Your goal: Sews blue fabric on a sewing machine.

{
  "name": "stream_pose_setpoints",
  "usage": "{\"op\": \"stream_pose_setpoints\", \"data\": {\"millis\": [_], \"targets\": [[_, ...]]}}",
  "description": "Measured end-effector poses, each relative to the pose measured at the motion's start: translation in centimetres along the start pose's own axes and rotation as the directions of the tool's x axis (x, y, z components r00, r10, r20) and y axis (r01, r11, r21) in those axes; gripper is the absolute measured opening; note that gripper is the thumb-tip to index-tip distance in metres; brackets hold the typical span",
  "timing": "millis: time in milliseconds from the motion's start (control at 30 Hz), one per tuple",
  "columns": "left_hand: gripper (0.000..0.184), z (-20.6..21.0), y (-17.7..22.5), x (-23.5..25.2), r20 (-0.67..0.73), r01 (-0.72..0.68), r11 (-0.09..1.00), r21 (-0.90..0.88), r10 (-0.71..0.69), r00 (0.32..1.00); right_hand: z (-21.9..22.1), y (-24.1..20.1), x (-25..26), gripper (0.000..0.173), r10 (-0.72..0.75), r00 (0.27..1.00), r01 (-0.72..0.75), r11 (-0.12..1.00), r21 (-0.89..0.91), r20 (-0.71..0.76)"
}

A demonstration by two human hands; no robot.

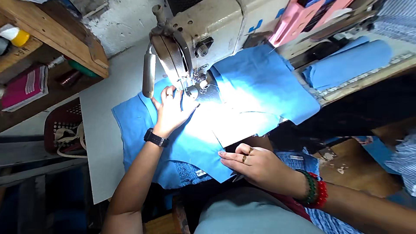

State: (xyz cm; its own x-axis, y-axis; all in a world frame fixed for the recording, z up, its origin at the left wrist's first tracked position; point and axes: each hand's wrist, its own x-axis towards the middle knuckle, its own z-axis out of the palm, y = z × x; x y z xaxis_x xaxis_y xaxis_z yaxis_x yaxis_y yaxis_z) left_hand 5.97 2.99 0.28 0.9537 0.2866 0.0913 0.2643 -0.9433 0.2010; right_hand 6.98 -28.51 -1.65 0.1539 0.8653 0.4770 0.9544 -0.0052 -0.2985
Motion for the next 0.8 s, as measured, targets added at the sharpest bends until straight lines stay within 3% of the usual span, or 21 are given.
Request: {"op": "stream_pose_setpoints", "data": {"millis": [167, 433, 800], "targets": [[0.081, -0.1, -0.4, 1.7, 0.060, 0.006, 1.000, -0.011, -0.006, 0.998, 0.1, 0.2, 0.4, 0.029, 0.015, 1.000, -0.015, 0.999, -0.035, -0.004], [0.077, 0.2, -1.1, 1.5, -0.060, -0.047, 0.990, -0.130, 0.039, 0.997, 0.1, -0.1, 0.7, 0.029, 0.019, 1.000, -0.019, 0.999, -0.028, 0.018], [0.085, -0.7, -0.7, 1.3, 0.059, -0.014, 0.997, -0.082, 0.019, 0.998, -0.3, -0.4, 0.5, 0.028, 0.016, 0.999, -0.015, 1.000, -0.027, 0.033]]}}
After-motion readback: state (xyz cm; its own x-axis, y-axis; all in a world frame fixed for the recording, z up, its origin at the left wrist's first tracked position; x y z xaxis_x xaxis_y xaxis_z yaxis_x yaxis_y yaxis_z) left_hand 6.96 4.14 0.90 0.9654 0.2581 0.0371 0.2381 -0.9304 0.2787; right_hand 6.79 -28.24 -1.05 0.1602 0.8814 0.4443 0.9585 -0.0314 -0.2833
